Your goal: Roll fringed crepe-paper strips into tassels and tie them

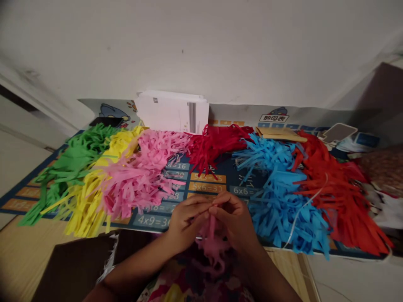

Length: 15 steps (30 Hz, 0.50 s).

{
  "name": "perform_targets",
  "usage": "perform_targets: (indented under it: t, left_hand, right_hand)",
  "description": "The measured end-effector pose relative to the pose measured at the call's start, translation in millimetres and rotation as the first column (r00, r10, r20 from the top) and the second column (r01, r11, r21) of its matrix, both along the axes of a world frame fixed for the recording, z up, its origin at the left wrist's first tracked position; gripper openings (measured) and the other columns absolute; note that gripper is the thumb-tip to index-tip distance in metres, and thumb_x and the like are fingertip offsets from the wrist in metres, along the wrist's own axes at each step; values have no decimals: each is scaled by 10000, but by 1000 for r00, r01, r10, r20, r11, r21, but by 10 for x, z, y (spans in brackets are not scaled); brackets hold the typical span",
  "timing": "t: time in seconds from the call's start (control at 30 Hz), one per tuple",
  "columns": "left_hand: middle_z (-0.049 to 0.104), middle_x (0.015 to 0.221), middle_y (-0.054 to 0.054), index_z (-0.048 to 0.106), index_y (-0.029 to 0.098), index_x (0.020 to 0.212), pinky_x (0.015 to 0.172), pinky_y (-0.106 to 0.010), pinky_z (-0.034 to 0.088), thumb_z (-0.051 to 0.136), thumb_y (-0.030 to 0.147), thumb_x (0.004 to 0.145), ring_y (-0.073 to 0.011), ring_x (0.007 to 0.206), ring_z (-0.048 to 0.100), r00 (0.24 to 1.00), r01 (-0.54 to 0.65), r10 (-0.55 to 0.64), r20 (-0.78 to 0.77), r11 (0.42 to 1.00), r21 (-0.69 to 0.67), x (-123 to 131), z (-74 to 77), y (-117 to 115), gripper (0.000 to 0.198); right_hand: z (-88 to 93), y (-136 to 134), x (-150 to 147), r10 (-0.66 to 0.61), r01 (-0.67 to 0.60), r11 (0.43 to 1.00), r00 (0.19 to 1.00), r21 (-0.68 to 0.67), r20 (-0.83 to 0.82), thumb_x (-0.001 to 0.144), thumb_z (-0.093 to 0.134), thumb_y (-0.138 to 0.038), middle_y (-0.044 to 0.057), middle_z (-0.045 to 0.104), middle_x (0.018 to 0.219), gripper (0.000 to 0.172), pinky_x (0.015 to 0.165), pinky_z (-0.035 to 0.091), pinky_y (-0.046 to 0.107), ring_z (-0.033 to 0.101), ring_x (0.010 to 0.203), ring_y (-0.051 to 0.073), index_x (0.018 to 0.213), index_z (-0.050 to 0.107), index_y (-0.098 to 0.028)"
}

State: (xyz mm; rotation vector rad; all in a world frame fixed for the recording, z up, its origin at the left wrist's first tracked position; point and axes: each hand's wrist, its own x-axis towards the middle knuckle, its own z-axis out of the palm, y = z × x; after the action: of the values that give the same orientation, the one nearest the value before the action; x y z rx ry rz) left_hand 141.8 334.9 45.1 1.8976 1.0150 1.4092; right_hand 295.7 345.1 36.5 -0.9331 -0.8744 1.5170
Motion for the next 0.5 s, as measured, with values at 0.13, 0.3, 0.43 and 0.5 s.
perform_targets:
  t: [0.13,0.3,0.43,0.5]
  left_hand:
    - [768,916,-58,763,210,1010,724,-267,612,635,229,940,-153,822,730,1000,-28,28,1,1000,13,25,-65,53,147]
    - [750,883,-40,727,208,975,716,-269,603,696,267,912,-151,820,712,987,-160,158,27,978,133,53,-87,120,91]
    - [741,827,-27,713,202,949,747,-289,575,665,209,928,-146,796,692,984,-168,177,-17,960,224,51,-65,122,53]
    - [747,834,-24,715,200,951,779,-302,559,651,195,933,-145,809,691,989,-139,148,-32,972,190,54,-66,107,66]
  right_hand:
    - [62,25,-30,-29,29,999,1000,43,-10,634,885,-318,-28,541,721,274,512,457,234,523,595,115,658,631,-218]
    - [34,68,-40,-70,70,988,998,135,-4,687,857,-276,-33,550,747,221,571,479,232,535,625,107,679,642,-225]
    - [-43,38,9,-174,133,961,972,241,158,731,804,-191,-15,610,796,123,679,514,260,604,731,130,724,690,-238]
    - [-59,13,41,-209,138,952,945,272,252,759,768,-166,-1,648,836,100,677,519,268,627,762,145,751,713,-249]
